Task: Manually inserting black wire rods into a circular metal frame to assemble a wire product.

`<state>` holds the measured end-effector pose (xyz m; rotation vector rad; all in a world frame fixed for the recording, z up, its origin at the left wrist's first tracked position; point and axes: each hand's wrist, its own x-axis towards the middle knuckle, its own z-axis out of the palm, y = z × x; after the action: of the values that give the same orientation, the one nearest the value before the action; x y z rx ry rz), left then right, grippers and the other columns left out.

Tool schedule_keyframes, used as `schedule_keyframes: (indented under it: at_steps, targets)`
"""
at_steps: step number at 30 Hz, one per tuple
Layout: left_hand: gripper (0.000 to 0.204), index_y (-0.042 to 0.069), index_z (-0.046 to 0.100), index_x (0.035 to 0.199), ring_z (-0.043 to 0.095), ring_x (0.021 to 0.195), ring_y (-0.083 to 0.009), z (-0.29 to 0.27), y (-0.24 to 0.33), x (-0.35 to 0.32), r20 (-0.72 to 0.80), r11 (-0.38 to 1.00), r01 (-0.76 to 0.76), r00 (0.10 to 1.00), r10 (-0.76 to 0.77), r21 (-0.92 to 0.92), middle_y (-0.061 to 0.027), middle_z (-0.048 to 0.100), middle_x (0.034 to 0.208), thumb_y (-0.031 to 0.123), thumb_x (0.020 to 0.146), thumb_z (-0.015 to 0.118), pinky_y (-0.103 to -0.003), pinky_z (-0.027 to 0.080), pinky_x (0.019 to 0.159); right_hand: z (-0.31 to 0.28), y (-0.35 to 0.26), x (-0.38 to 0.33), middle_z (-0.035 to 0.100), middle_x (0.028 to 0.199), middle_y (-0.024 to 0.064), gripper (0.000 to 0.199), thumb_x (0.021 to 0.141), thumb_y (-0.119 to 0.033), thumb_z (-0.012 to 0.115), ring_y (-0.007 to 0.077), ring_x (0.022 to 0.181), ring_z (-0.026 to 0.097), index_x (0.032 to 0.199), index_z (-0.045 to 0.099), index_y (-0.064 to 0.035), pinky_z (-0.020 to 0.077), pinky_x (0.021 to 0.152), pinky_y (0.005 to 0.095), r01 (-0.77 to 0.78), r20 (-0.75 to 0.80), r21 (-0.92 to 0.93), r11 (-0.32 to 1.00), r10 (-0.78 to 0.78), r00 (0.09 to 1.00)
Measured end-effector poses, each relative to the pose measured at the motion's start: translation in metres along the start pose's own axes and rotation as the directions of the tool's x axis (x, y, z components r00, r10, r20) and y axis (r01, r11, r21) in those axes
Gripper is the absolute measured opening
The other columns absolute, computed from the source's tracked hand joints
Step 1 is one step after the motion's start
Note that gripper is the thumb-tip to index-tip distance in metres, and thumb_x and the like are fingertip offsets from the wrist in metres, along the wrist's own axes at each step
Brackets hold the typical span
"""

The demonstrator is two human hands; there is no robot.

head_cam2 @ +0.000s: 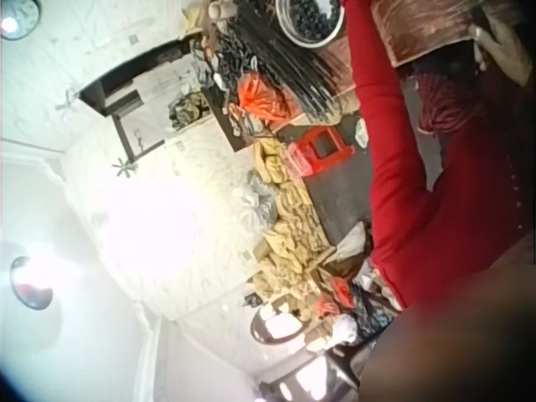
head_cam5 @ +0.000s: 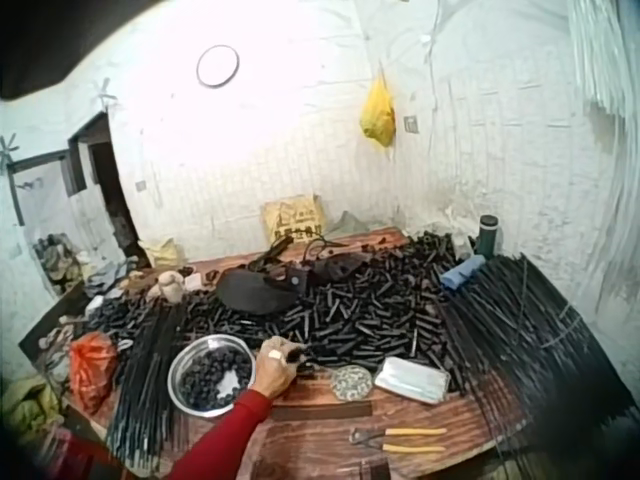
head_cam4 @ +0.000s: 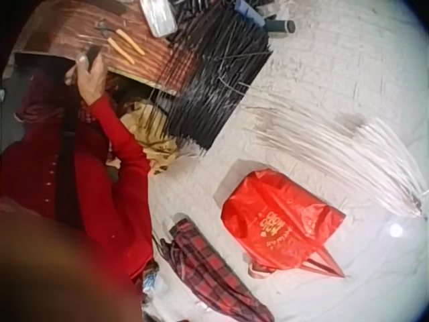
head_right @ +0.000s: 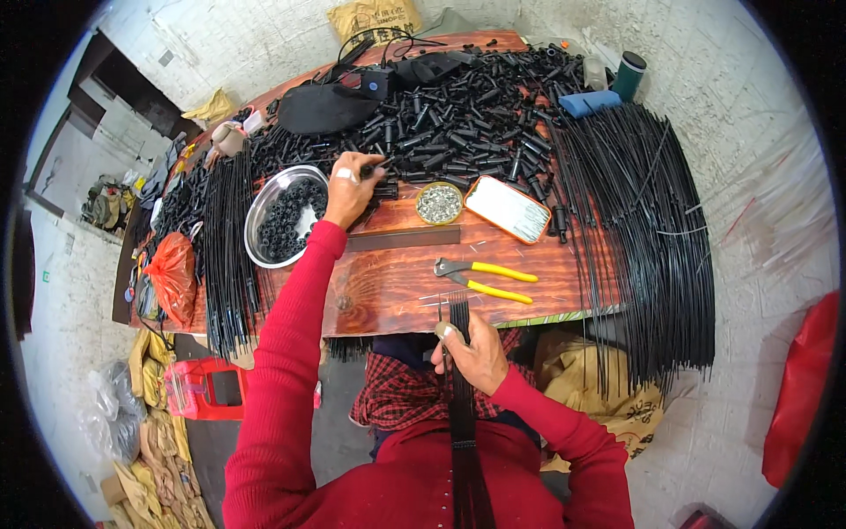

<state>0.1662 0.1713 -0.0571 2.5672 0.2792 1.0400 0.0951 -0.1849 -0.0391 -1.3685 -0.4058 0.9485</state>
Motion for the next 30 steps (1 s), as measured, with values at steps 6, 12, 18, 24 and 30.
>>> schedule_keyframes:
  at_steps: [6,12,18,24,30]
  targets:
    - [0.049,0.003,0.041,0.144,0.064,0.084,-0.0120,-0.053,0.044,-0.033,0.631,-0.105,0.634,0.711,-0.310,-0.766,-0.0131,0.066,0.118,0.021,0.102,0.059,-0.023,0.056,0.074,0.001,-0.002,-0.006,0.066,0.071,0.0118,0.022,0.104,-0.020,0.052,0.0173,0.059,0.066,0.109,0.048,0.0006,0.0536,0.056,0.0293,-0.003,-0.012,0.014,1.000,0.004,1.000]
    - [0.056,0.002,0.036,0.149,0.069,0.097,-0.0215,-0.089,0.077,-0.100,0.722,-0.326,0.653,0.670,-0.172,-0.683,-0.0199,0.062,0.129,0.027,0.103,0.057,-0.030,0.059,0.080,0.011,-0.002,-0.007,0.066,0.073,0.0112,0.023,0.104,-0.022,0.052,0.0173,0.060,0.066,0.112,0.050,0.0003,0.0544,0.058,0.0295,0.033,0.053,-0.049,0.998,-0.031,0.998]
    - [0.059,-0.001,0.035,0.149,0.070,0.104,-0.0276,-0.109,0.107,-0.125,0.709,-0.120,0.700,0.687,-0.156,-0.704,-0.0226,0.063,0.124,0.027,0.102,0.058,-0.031,0.061,0.081,0.020,0.000,-0.015,0.065,0.075,0.0112,0.025,0.105,-0.023,0.050,0.0170,0.062,0.065,0.114,0.048,-0.0003,0.0546,0.060,0.0289,0.072,0.108,-0.022,0.997,-0.069,0.992]
    - [0.054,0.001,0.042,0.145,0.063,0.073,-0.0134,-0.120,0.109,-0.139,0.734,0.232,0.775,0.632,-0.250,-0.588,-0.0091,0.065,0.092,0.030,0.102,0.058,-0.023,0.052,0.063,0.023,0.000,-0.026,0.065,0.075,0.0111,0.028,0.105,-0.026,0.051,0.0164,0.063,0.065,0.115,0.048,-0.0005,0.0551,0.061,0.0291,0.098,0.118,-0.031,0.995,-0.094,0.989]
    - [0.042,0.006,0.051,0.137,0.061,0.069,-0.0177,-0.116,0.100,-0.149,0.662,0.753,0.564,0.712,-0.236,-0.338,-0.0068,0.065,0.083,0.027,0.101,0.057,-0.031,0.050,0.065,0.022,0.001,-0.028,0.065,0.076,0.0110,0.029,0.105,-0.028,0.052,0.0165,0.063,0.065,0.113,0.048,-0.0006,0.0555,0.061,0.0296,0.088,0.107,0.003,0.996,-0.087,0.990]
